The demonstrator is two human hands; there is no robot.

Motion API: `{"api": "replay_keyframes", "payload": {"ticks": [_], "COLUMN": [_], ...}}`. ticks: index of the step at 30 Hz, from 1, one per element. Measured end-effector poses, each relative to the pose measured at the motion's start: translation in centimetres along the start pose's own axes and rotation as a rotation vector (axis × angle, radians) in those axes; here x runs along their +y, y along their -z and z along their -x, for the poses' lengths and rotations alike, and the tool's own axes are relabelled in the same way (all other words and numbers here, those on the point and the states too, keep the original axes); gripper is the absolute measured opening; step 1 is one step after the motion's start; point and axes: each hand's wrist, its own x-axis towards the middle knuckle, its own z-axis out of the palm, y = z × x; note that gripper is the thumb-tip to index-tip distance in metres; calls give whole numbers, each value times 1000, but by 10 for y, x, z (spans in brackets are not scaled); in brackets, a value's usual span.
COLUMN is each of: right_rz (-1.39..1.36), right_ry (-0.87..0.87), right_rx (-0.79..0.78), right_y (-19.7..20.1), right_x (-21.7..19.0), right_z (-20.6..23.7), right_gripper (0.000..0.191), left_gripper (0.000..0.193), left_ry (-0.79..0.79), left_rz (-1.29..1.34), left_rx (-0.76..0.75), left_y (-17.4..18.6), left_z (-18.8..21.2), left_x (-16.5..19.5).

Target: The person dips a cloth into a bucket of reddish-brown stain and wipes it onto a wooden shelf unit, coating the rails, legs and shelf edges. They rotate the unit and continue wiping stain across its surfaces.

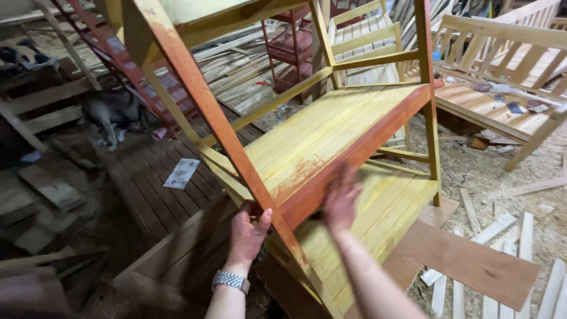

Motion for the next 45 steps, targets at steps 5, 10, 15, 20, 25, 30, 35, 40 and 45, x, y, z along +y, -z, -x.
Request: {"api": "replay_keyframes", "payload": {"ticks": [5,10,15,20,25,30,35,40,45], "right_rz": [-474,-233,-551,-499,-381,-305,-463,-422,-570], "right_ry": [-448,-243,-245,-553,-511,-422,192,6,-182], "right_rx": [-102,-369,-470,-541,-378,-520,-254,-513,-335], "right_y": [10,59,90,67,52,66,95,79,34], "right_x": [14,-54,-63,-20,13,-34,-59,-30,30], "right_z": [-19,41,53,-18,-60,0,72,46,-10], "right_gripper": [73,81,87,74,74,77,85,81,70], "left_gripper": [45,42,41,42,48,48,46,40,37], "left_ry": [5,-42,-59,-10,-34,-46,-33,-17,-32], "left_rz": [-22,-5,-19,-96,-53,-110,-76,-22,87], "left_rx": [21,16,45,41,44,18,-3,13,6], "left_y": [-1,-4,-4,-4,-2,-1,-1,-2,-3], "left_z": [0,2,2,2,0,2,3,1,5], "left_x": [-4,-3,-5,-3,4,6,3,1,0]}}
